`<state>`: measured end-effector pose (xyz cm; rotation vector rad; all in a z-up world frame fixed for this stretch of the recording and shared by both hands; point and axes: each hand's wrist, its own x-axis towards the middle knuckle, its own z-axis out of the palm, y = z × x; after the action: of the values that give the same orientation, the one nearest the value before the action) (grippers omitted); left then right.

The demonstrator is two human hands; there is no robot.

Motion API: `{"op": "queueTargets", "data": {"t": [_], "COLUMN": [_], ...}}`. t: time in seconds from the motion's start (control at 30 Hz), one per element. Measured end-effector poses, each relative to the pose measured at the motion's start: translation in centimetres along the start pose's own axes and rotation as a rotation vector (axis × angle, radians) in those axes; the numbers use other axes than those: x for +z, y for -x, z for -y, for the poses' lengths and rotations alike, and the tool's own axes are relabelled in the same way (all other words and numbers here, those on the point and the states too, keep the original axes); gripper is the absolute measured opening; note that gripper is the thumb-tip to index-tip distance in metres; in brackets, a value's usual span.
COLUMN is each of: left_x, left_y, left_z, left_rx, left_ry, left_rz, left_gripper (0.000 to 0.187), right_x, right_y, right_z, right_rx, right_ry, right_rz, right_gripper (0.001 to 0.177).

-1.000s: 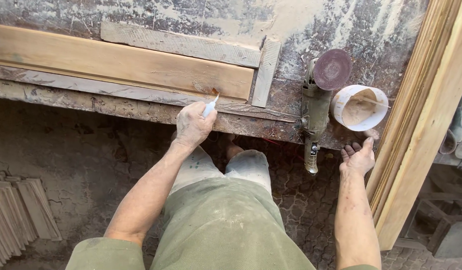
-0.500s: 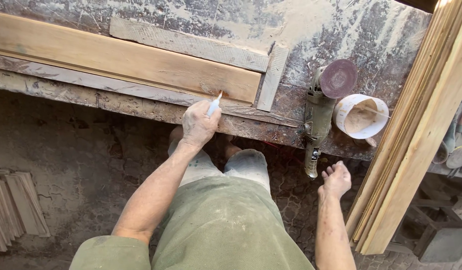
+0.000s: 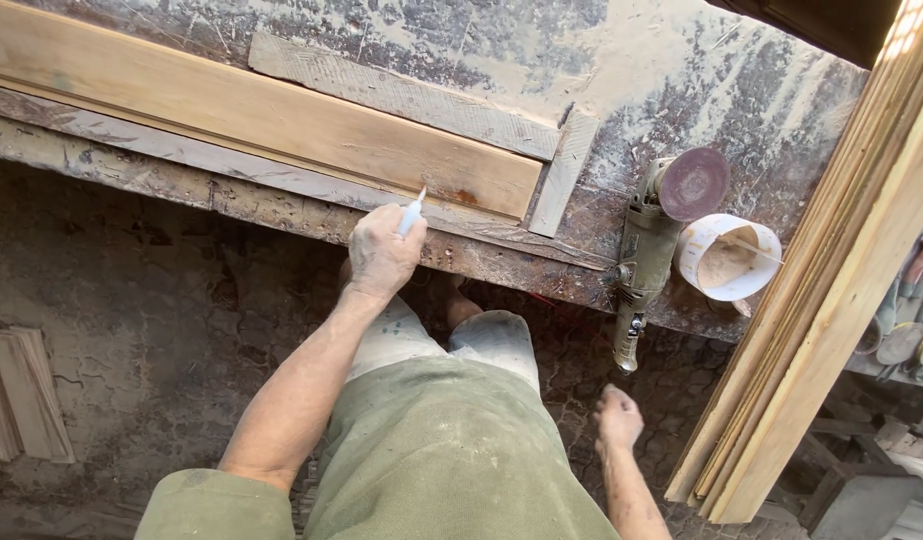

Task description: Applying wood glue to cracks in a wooden board and then sanding it smooth using an angle grinder with a sanding attachment.

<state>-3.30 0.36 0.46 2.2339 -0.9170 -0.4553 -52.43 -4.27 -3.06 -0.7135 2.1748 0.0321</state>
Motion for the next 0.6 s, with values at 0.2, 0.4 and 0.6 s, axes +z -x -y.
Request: {"op": "queueTargets", "data": {"t": [0.2, 0.4, 0.6], "left_x": [-0.4, 2.2, 1.3], "left_y": [-1.0, 1.2, 1.0], "left_z": [0.0, 2.0, 0.1], "left_rx": [-0.024, -0.069, -0.044], "left_ry": [0.032, 0.009, 0.04], "left_rz": [-0.022, 0.019, 0.02], "left_gripper": [0.031, 0.035, 0.033], "right_x": [3.0, 4.8, 4.9], "right_y": [-0.1, -1.5, -4.0], "right_z": [-2.2, -3.3, -4.1], "right_rx": [0.096, -0.044, -0.062], "right_ry": [-0.067, 0.04, 0.026], "right_rz": [0.259, 0.228, 0.217], "right_gripper": [0.031, 0.041, 0.042]}}
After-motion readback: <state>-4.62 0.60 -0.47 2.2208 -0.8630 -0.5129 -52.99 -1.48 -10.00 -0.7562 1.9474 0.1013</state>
